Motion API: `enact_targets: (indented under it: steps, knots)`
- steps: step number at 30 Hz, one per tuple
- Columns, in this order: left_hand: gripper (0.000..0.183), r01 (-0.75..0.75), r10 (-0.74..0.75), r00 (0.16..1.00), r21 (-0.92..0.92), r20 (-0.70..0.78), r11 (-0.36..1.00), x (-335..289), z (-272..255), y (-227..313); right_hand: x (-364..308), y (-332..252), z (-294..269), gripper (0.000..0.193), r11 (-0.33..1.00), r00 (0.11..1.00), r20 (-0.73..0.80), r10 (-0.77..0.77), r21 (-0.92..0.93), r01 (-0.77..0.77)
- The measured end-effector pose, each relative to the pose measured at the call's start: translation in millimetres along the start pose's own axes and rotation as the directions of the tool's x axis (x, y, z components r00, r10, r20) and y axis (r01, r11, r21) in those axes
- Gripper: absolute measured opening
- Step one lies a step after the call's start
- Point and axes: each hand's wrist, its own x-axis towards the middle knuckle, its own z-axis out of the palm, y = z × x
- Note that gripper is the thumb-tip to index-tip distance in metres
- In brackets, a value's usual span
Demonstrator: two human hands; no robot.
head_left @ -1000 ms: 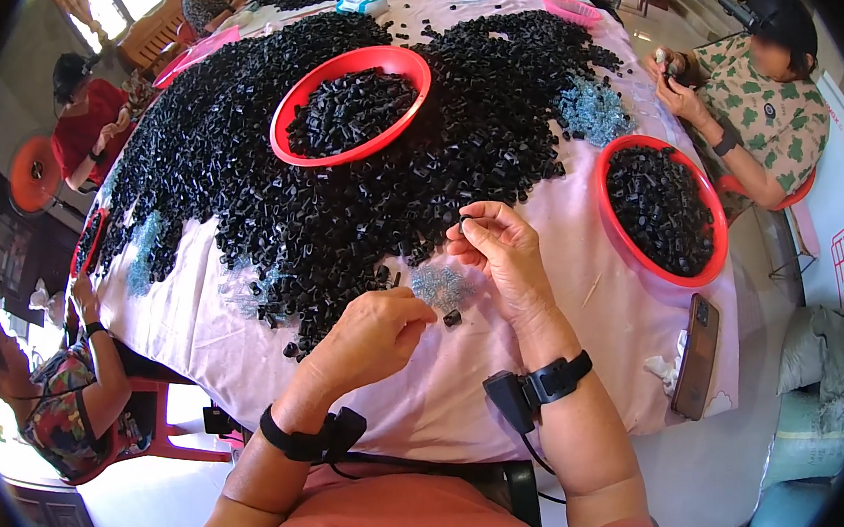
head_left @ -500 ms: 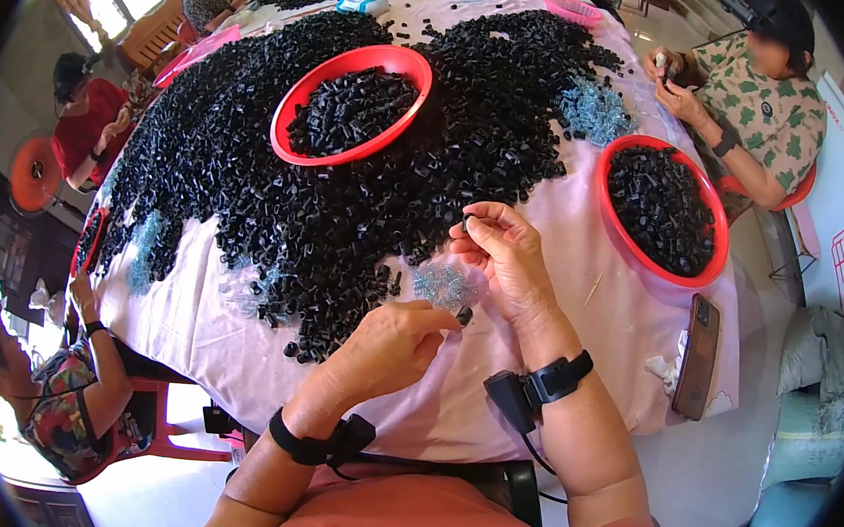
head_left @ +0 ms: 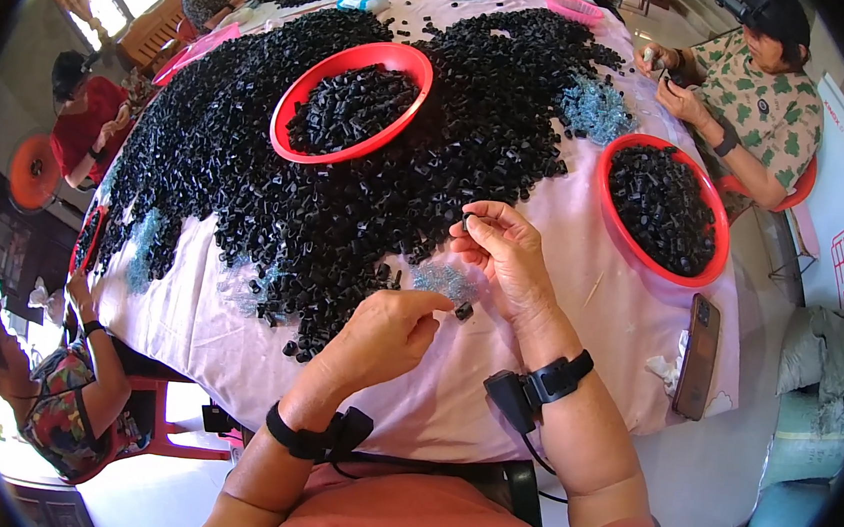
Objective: Sort small black shoe components from a large pile on a table into separate trays.
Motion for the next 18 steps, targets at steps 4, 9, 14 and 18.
enact_targets:
  steps: [4,9,14,18]
  knots:
    - [0.026,-0.014,0.016,0.999,-0.032,0.052,0.999,1,9,4,0,1,0,0.014,1.0,1.0,0.004,-0.002,0.001,0.002]
    - [0.03,-0.088,0.09,0.993,-0.034,0.075,0.996,5,15,11,0,1,0,0.015,1.0,1.0,0.017,0.004,-0.019,-0.004]
    - [0.03,-0.051,0.05,0.996,0.011,0.071,0.999,7,16,12,0,0,-1,0.016,0.999,1.0,0.008,0.009,-0.047,-0.009]
    - [0.029,-0.015,0.016,0.999,-0.025,0.047,1.0,6,5,12,0,0,-1,0.015,0.999,1.0,0.014,0.014,-0.038,-0.013]
